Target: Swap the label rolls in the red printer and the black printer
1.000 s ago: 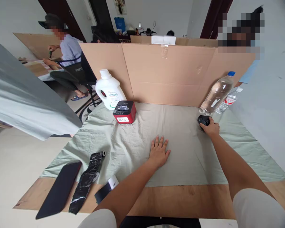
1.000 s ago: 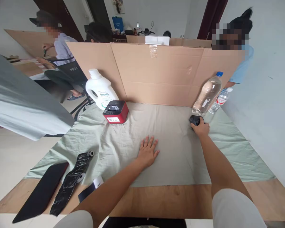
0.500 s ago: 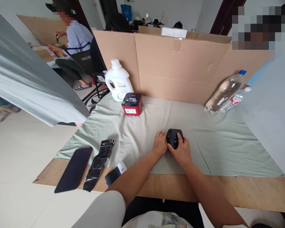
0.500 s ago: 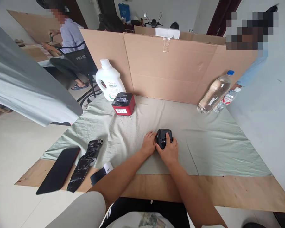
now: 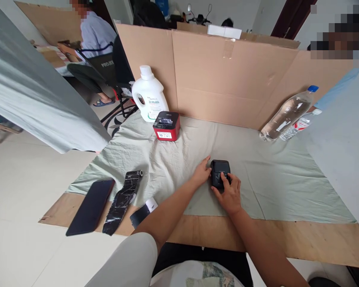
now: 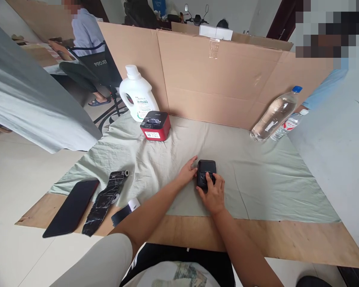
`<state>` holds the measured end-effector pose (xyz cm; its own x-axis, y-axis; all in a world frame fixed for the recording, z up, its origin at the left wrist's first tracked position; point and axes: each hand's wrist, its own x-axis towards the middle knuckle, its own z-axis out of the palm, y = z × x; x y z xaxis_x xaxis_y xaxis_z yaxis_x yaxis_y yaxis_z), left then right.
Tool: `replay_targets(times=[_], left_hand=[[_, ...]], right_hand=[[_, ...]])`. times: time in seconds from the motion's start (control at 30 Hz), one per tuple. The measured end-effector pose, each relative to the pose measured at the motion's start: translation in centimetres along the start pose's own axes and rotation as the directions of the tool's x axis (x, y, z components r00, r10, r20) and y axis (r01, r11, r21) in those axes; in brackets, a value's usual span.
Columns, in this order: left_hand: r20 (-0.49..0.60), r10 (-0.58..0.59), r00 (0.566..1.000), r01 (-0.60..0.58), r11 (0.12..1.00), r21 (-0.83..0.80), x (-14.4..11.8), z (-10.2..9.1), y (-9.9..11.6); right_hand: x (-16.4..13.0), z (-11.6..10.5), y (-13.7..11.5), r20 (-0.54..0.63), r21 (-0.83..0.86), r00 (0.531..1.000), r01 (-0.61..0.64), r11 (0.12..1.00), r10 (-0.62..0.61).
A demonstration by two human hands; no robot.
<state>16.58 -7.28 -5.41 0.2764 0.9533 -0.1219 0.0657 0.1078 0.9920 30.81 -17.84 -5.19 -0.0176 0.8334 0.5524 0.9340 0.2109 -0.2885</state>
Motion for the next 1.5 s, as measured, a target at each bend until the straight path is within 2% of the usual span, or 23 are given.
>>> replay_targets(times=[0.1,0.3,0.37,0.5,0.87,0.97,1.03,1.13,1.23,1.4,1.5], left_hand=[[0.161,-0.19,0.968,0.2,0.979,-0.045,1.1,-0.4,0.2],[0.239,-0.289,0.927,0.33,0.931,-0.155,2.4,-1.3,1.1],[0.244,-0.302,0.921,0.342,0.929,-0.14,2.7,-1.3,1.1],[0.215,-0.273,0.938,0.304,0.945,-0.122,2.9,-0.9,1.0],[0.159,-0.272,0.949,0.29,0.951,-0.107,1.8,-0.6,2.3],[0.152,-0.242,0.958,0.259,0.96,-0.104,1.3,-0.4,2.2],[0.078,-0.193,0.978,0.198,0.978,-0.058,0.8,-0.2,2.1],[-0.073,0.023,0.997,-0.012,0.99,0.137,-0.3,0.2,2.0],[-0.025,0.226,0.974,-0.209,0.932,0.295,-0.9,0.3,2.4],[0.027,0.262,0.965,-0.26,0.933,0.25,-0.4,0.5,3.7],[0.039,0.297,0.954,-0.286,0.863,0.416,-0.2,1.2,4.9]], right_hand=[[0.1,0.1,0.0,-0.003,-0.001,1.0,-0.006,1.0,0.006],[0.3,-0.1,-0.2,-0.012,-0.018,1.0,0.001,1.0,-0.002],[0.4,-0.2,-0.3,-0.002,-0.028,1.0,-0.002,1.0,0.002],[0.5,-0.4,-0.4,0.019,-0.042,1.0,-0.015,0.999,0.016],[0.9,-0.7,0.0,0.099,-0.072,0.991,-0.086,0.994,0.093],[1.0,-0.6,0.6,0.092,-0.043,0.99,-0.102,0.994,0.106],[1.2,-0.5,1.2,0.088,0.001,0.992,-0.088,0.996,0.088],[1.3,0.1,2.4,0.069,0.094,0.997,-0.028,0.995,0.021],[1.2,0.7,3.2,0.032,0.195,0.999,-0.019,0.981,0.013],[0.8,1.2,3.6,0.02,0.318,0.998,-0.058,0.946,0.055],[0.6,1.5,3.7,0.005,0.361,0.998,-0.066,0.93,0.069]])
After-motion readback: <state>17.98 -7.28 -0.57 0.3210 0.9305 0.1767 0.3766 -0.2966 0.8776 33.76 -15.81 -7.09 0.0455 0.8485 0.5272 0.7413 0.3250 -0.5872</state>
